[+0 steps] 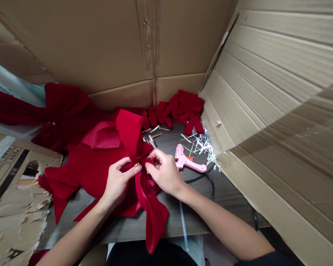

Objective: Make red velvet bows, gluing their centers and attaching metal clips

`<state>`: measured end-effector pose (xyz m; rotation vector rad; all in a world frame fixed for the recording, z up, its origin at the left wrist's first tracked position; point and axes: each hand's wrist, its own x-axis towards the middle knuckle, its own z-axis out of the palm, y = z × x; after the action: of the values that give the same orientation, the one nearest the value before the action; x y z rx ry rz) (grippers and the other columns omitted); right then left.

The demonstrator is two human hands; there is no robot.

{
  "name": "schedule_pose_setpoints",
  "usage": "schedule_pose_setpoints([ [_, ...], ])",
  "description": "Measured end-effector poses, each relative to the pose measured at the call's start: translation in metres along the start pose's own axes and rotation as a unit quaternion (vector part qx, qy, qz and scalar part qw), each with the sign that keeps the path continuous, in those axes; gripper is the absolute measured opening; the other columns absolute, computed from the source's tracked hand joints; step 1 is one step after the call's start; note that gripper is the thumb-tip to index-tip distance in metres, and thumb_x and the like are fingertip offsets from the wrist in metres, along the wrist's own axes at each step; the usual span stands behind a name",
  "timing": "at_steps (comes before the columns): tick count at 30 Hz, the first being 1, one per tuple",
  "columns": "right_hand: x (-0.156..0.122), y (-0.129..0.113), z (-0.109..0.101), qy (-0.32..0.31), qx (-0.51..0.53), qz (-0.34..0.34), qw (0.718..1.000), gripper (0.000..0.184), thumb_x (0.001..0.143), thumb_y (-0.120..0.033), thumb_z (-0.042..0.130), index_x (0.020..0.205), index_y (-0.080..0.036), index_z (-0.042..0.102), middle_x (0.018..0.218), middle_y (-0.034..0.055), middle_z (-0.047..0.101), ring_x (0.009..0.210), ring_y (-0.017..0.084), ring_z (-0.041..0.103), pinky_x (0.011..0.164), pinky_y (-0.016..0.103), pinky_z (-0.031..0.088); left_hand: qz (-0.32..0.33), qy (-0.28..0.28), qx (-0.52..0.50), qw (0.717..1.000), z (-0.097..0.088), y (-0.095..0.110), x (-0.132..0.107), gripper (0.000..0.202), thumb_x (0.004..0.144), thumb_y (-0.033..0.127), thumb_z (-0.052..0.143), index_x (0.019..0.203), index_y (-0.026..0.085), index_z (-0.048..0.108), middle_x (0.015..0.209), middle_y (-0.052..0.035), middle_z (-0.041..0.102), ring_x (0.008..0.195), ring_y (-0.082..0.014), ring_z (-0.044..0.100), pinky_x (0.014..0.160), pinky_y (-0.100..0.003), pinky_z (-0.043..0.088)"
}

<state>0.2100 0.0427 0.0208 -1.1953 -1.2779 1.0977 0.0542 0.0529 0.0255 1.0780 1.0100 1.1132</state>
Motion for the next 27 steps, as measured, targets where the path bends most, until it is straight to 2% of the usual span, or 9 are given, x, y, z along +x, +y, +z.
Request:
schedule_pose_setpoints([
  [6,0.0009,0.0007,-0.0022,-0.009,-0.007,0.007,1.0,0.009,0.079,-0.021,0.059,0.079,-0.019,0.05,0.059,-0.0031,0.06,0.042,0.012,0.057,0.039,0.021,0.042,-0.007,-0.001,-0.018,1.0,-0.0015,-0.0034,0.0012,0.03,0.067,0.024,0.08,0.095,0.015,0.073,0.091,-0.0068,0.076,0.083,-0.0241,0.07,0.082,-0.035,0.053],
  [12,0.0015,0.0032,-0.0025,-0.003,-0.057,-0.036,0.998,0.008,0.078,-0.019,0.059,0.076,-0.019,0.052,0.067,0.0001,0.061,0.057,0.015,0.062,0.051,0.025,0.049,0.01,-0.01,0.014,1.0,-0.0008,-0.0011,0.001,0.031,0.067,0.024,0.08,0.096,0.015,0.073,0.096,-0.0079,0.075,0.091,-0.0248,0.068,0.089,-0.036,0.05],
  [17,0.0008,0.0001,-0.0014,-0.004,-0.022,-0.012,1.0,0.01,0.077,-0.02,0.059,0.075,-0.02,0.05,0.063,-0.0016,0.059,0.049,0.013,0.058,0.044,0.023,0.046,0.001,-0.013,0.013,1.0,-0.002,0.0002,0.0016,0.03,0.066,0.024,0.081,0.094,0.015,0.073,0.092,-0.007,0.075,0.086,-0.0244,0.068,0.085,-0.036,0.052],
  [21,0.0009,-0.0014,-0.0013,-0.004,-0.017,-0.01,1.0,0.011,0.076,-0.019,0.06,0.073,-0.02,0.049,0.064,-0.0014,0.06,0.053,0.014,0.061,0.048,0.024,0.049,-0.006,-0.006,0.032,0.999,-0.0028,0.0017,0.0018,0.03,0.064,0.027,0.082,0.089,0.014,0.073,0.086,-0.0059,0.074,0.084,-0.0237,0.067,0.082,-0.034,0.052],
  [27,0.0015,-0.0004,-0.0016,-0.012,-0.014,-0.003,1.0,0.011,0.076,-0.019,0.059,0.073,-0.02,0.049,0.064,-0.0023,0.058,0.053,0.014,0.062,0.049,0.025,0.05,-0.006,-0.016,0.041,0.999,-0.0033,0.004,0.0024,0.029,0.065,0.029,0.081,0.089,0.014,0.073,0.088,-0.0062,0.074,0.085,-0.0241,0.067,0.083,-0.035,0.051],
])
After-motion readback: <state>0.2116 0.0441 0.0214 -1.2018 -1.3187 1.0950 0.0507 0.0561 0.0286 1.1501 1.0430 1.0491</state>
